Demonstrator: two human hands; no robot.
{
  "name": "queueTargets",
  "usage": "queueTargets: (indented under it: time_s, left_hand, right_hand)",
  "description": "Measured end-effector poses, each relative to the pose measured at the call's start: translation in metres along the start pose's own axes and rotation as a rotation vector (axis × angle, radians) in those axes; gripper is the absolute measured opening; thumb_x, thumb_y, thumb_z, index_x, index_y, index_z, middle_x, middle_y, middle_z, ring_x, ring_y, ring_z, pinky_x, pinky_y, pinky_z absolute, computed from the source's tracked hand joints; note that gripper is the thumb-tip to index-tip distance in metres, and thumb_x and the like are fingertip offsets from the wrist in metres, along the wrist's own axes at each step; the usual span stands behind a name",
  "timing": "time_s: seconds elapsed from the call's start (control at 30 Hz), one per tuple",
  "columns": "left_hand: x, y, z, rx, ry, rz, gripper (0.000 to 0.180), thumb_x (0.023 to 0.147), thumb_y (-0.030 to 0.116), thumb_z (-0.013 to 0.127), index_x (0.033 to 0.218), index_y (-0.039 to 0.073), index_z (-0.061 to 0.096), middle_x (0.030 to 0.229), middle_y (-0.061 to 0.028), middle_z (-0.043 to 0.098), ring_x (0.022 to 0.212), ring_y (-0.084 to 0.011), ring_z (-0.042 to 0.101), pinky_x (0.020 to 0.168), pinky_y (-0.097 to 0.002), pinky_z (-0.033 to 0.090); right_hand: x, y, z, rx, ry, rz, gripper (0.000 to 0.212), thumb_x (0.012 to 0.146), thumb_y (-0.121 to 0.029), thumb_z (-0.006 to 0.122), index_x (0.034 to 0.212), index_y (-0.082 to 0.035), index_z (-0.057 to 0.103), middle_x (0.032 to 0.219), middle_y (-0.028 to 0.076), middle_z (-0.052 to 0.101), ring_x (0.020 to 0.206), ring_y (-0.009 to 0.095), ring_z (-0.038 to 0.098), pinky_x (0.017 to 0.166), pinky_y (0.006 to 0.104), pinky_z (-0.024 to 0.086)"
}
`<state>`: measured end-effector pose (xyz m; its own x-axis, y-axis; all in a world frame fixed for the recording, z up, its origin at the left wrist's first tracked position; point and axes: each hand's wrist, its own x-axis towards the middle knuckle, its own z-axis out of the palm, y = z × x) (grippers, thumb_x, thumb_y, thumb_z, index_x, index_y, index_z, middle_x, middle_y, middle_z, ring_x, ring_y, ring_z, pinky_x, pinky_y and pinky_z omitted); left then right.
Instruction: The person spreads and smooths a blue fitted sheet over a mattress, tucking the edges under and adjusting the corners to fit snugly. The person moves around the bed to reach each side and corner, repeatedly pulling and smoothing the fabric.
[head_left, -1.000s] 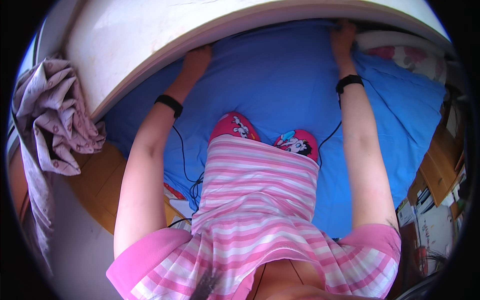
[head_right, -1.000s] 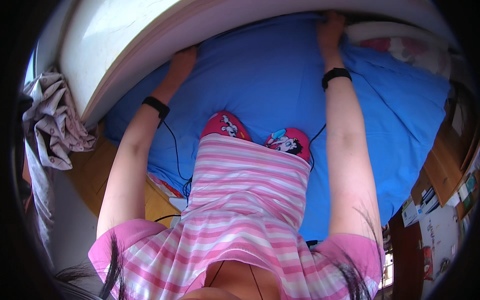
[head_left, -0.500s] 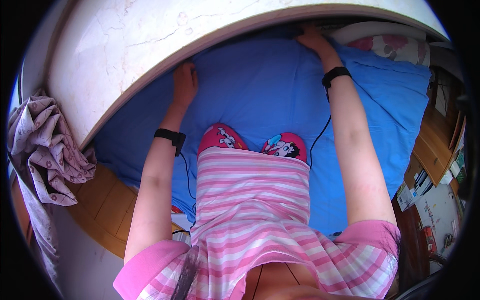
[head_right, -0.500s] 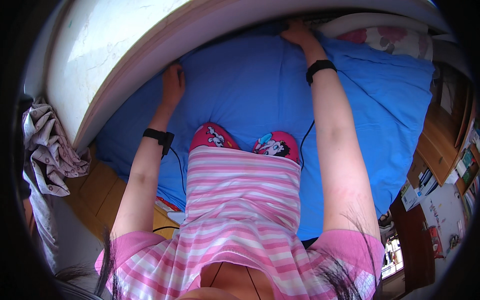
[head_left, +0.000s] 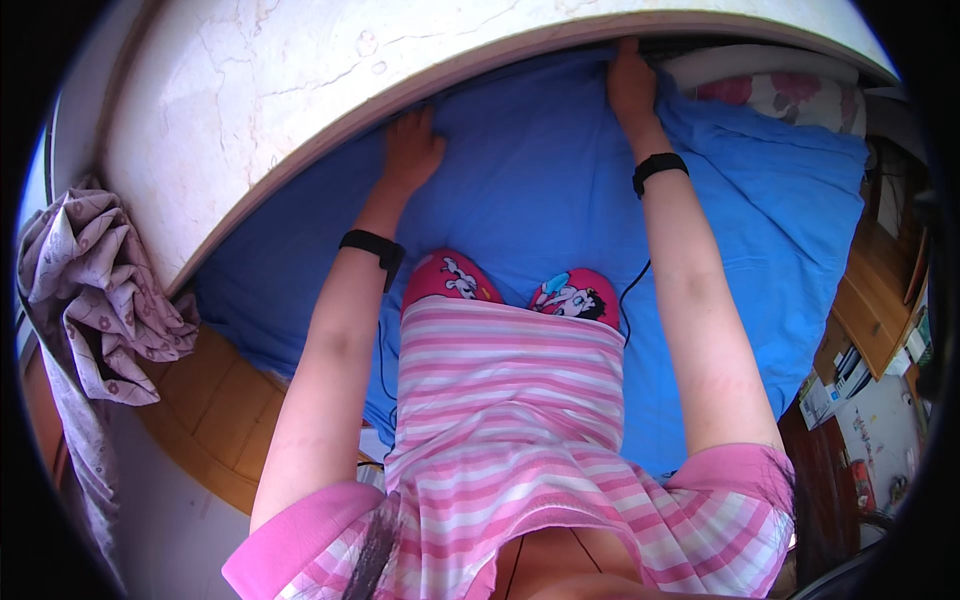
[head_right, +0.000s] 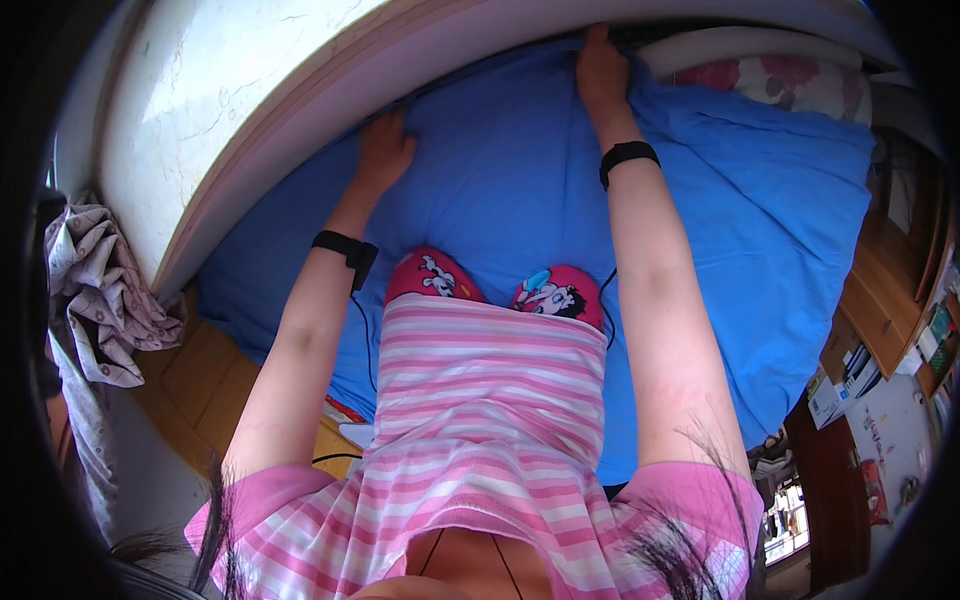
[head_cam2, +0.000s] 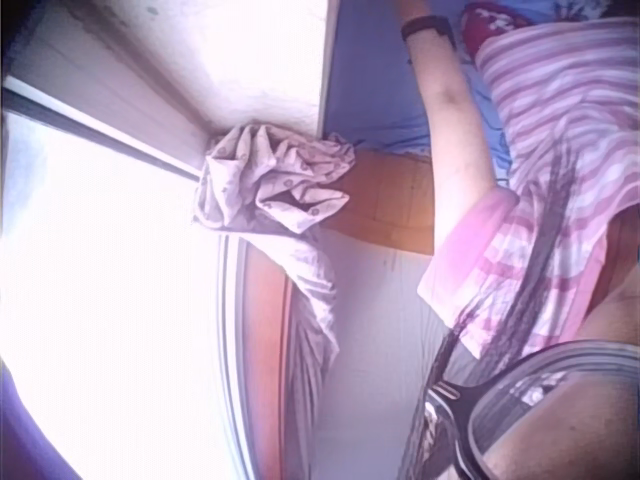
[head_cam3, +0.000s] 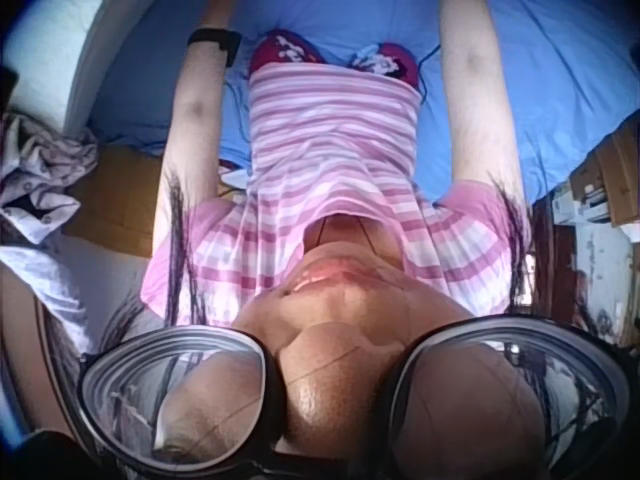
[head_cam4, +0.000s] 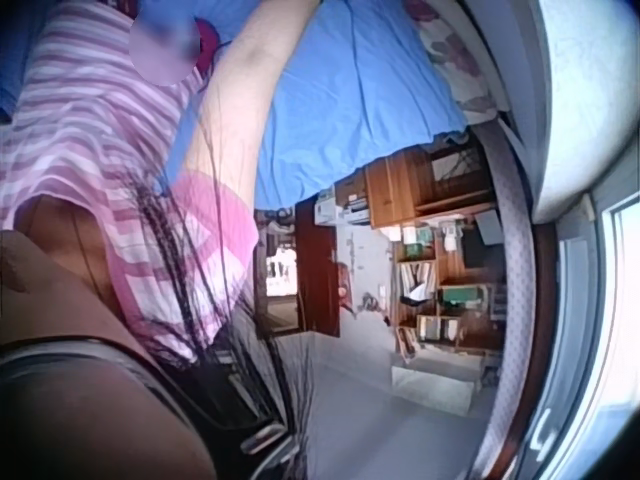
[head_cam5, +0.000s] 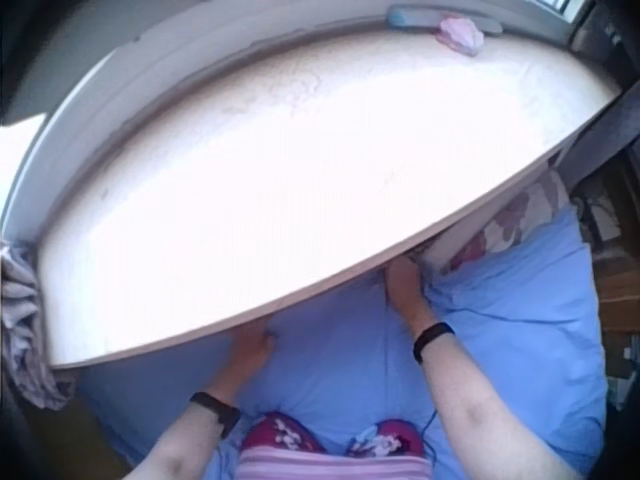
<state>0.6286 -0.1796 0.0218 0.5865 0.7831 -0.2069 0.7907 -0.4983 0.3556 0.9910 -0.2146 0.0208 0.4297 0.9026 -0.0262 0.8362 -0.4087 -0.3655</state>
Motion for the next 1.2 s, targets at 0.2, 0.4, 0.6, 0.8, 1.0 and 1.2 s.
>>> queueTargets:
  time_s: [0.2,0.4,0.6,0.8,1.0,1.2]
  left_hand:
    - [0.025,-0.013,0.030,0.004,-0.122,-0.119,0.041,0.084,0.021,0.046,0.121,0.003,0.050,0.115,-0.0208,0.052,0.111,-0.0368,0.048,0.095,-0.0531,0.035]
    - [0.050,-0.032,0.051,0.113,-0.386,-0.083,0.036,0.088,0.020,0.041,0.116,0.003,0.055,0.116,-0.0214,0.055,0.106,-0.0374,0.053,0.095,-0.0502,0.039]
    - [0.042,-0.047,0.043,-0.072,-0.225,0.059,0.035,0.089,0.016,0.039,0.116,0.001,0.055,0.116,-0.0228,0.056,0.106,-0.0390,0.053,0.094,-0.0467,0.041]
    - [0.045,-0.034,0.025,-0.229,-0.261,-0.054,0.036,0.086,0.017,0.041,0.115,0.001,0.055,0.117,-0.0237,0.054,0.110,-0.0400,0.049,0.099,-0.0457,0.037]
    - [0.047,-0.021,0.024,-0.171,-0.363,-0.101,0.039,0.085,0.019,0.042,0.118,0.000,0.052,0.119,-0.0251,0.053,0.114,-0.0400,0.048,0.101,-0.0456,0.035]
    - [0.014,-0.030,0.005,0.028,-0.134,-0.107,0.055,0.094,0.043,0.035,0.123,-0.002,0.049,0.122,-0.0259,0.052,0.113,-0.0405,0.049,0.100,-0.0447,0.037]
  right_hand:
    - [0.002,0.004,0.024,0.077,-0.025,0.065,0.037,0.082,-0.011,0.051,0.118,-0.005,0.042,0.087,0.025,0.063,0.080,0.043,0.061,0.070,0.0525,0.050]
    - [0.008,0.011,0.029,-0.055,-0.225,-0.070,0.035,0.083,-0.024,0.049,0.110,-0.001,0.051,0.089,0.024,0.064,0.083,0.041,0.062,0.075,0.0495,0.051]
    - [0.020,0.010,0.039,-0.214,-0.240,-0.196,0.035,0.083,-0.027,0.049,0.107,-0.002,0.056,0.094,0.024,0.063,0.086,0.038,0.062,0.078,0.0491,0.050]
    - [-0.034,-0.059,0.039,-0.209,-0.126,-0.464,0.037,0.083,-0.028,0.052,0.108,-0.002,0.059,0.102,0.023,0.059,0.100,0.036,0.054,0.093,0.0459,0.041]
    - [-0.026,-0.098,0.072,-0.084,-0.271,-0.518,0.052,0.083,-0.046,0.050,0.116,-0.007,0.060,0.116,0.017,0.059,0.109,0.031,0.054,0.093,0.0445,0.040]
    - [-0.021,-0.105,0.099,-0.049,-0.231,-0.362,0.058,0.085,-0.050,0.042,0.123,-0.009,0.057,0.128,0.015,0.053,0.119,0.030,0.048,0.100,0.0447,0.034]
